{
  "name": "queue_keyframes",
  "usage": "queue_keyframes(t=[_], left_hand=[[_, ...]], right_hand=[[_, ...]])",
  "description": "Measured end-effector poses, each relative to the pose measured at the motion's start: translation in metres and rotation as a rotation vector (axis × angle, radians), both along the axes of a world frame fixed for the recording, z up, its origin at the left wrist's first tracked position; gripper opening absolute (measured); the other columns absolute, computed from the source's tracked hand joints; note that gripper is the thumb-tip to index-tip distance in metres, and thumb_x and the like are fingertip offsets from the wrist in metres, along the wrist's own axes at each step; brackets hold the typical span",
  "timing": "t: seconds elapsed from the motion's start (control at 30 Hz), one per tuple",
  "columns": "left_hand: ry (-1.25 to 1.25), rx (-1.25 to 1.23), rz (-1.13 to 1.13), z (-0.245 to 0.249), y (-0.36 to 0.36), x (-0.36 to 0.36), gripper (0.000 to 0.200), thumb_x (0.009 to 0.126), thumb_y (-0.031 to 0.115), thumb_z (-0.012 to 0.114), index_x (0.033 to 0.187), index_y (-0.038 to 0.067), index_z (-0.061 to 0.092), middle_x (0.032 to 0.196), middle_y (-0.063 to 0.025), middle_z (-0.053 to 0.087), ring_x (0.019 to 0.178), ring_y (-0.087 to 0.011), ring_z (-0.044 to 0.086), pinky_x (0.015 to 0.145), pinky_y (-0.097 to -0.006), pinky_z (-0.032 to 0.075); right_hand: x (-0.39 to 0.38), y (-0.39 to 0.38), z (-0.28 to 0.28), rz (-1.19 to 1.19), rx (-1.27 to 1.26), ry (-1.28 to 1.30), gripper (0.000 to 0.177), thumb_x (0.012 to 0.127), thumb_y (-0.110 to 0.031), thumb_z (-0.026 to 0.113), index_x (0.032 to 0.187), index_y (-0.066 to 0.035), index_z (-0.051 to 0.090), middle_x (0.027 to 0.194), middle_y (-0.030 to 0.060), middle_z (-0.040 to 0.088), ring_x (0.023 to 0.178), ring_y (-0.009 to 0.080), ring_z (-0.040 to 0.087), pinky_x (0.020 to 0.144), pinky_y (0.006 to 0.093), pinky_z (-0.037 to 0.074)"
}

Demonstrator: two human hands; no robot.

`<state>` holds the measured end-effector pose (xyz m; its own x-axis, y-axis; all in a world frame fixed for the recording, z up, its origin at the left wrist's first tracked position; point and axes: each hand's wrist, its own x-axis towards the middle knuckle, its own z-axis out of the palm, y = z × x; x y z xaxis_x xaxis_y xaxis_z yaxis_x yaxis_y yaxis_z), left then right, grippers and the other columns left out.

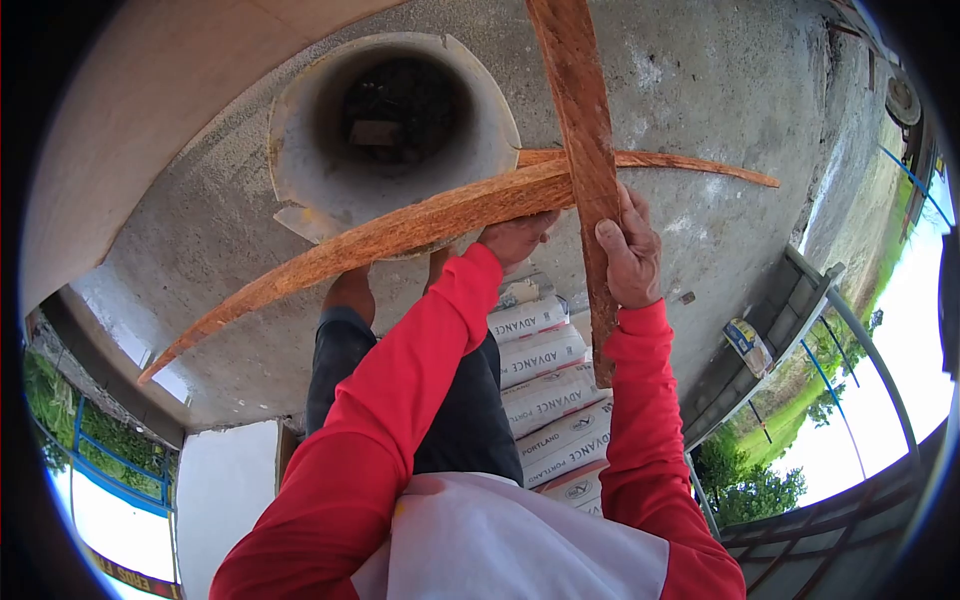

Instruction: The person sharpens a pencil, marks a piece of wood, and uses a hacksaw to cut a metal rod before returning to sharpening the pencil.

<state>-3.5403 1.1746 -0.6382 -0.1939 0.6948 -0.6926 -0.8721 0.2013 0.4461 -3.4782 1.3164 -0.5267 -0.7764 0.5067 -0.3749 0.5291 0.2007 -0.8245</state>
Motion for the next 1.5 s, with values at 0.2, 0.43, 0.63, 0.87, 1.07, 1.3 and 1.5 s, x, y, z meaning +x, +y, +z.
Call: queue_keyframes(t=[0.2,0.43,0.63,0.87,1.07,1.3,1.5], left_hand=[[-0.029,-0.086,0.044,-0.008,-0.03,0.015,0.026,0.092,0.032,0.06,0.106,0.01,0.06,0.1,0.0024,0.057,0.084,-0.0107,0.053,0.066,-0.0308,0.048],[0.094,-0.007,-0.024,-0.006,-0.01,0.004,0.025,0.094,0.03,0.056,0.109,0.01,0.059,0.088,0.0019,0.054,0.077,-0.0102,0.052,0.066,-0.0304,0.047],[-0.281,-0.061,-0.085,0.034,-0.138,0.027,0.023,0.096,0.019,0.053,0.113,0.006,0.055,0.092,-0.0015,0.052,0.083,-0.0103,0.053,0.071,-0.0289,0.05],[0.28,-0.284,-0.24,0.111,-0.192,-0.049,0.016,0.096,0.017,0.05,0.104,0.004,0.054,0.085,-0.0003,0.058,0.068,-0.0051,0.05,0.061,-0.0211,0.045],[0.337,-0.133,0.382,0.119,-0.07,-0.121,0.028,0.092,0.025,0.06,0.109,0.005,0.052,0.089,-0.0038,0.061,0.06,-0.0055,0.047,0.06,-0.0254,0.047],[0.034,-0.046,0.494,0.097,-0.034,-0.105,0.047,0.082,0.037,0.071,0.113,0.005,0.055,0.103,-0.0074,0.065,0.052,-0.0053,0.04,0.059,-0.0237,0.045],[-0.083,0.192,0.571,0.104,-0.073,-0.095,0.06,0.083,0.045,0.066,0.128,0.01,0.048,0.123,-0.01,0.057,0.055,-0.0063,0.041,0.067,-0.0281,0.046]], right_hand=[[-0.001,-0.002,-0.001,-0.043,-0.043,0.012,0.048,0.088,-0.017,0.058,0.131,0.001,0.049,0.125,0.0148,0.048,0.115,0.0232,0.048,0.098,0.0317,0.037],[-0.001,-0.001,0.0,-0.019,-0.003,-0.014,0.047,0.088,-0.017,0.058,0.131,0.0,0.049,0.125,0.0133,0.048,0.115,0.022,0.048,0.099,0.0306,0.036],[-0.005,-0.008,0.006,-0.087,0.033,0.029,0.051,0.084,-0.017,0.065,0.129,0.001,0.05,0.116,0.0138,0.052,0.099,0.0202,0.054,0.082,0.0329,0.048],[-0.004,-0.024,0.01,-0.185,0.254,-0.341,0.051,0.065,-0.038,0.081,0.09,-0.001,0.057,0.083,0.0174,0.063,0.07,0.0322,0.062,0.064,0.0396,0.05],[0.0,-0.058,0.017,-0.229,0.599,-0.122,0.04,0.061,-0.029,0.081,0.078,-0.006,0.053,0.077,0.0108,0.055,0.07,0.0315,0.058,0.059,0.0423,0.046],[-0.004,-0.072,0.049,-0.04,0.619,-0.144,0.035,0.06,-0.021,0.074,0.083,-0.005,0.052,0.081,0.0133,0.053,0.079,0.0327,0.056,0.068,0.0423,0.046],[0.005,-0.058,0.055,0.185,0.395,-0.355,0.035,0.064,-0.028,0.07,0.087,-0.007,0.054,0.082,0.0115,0.054,0.08,0.0322,0.056,0.07,0.0413,0.045]])
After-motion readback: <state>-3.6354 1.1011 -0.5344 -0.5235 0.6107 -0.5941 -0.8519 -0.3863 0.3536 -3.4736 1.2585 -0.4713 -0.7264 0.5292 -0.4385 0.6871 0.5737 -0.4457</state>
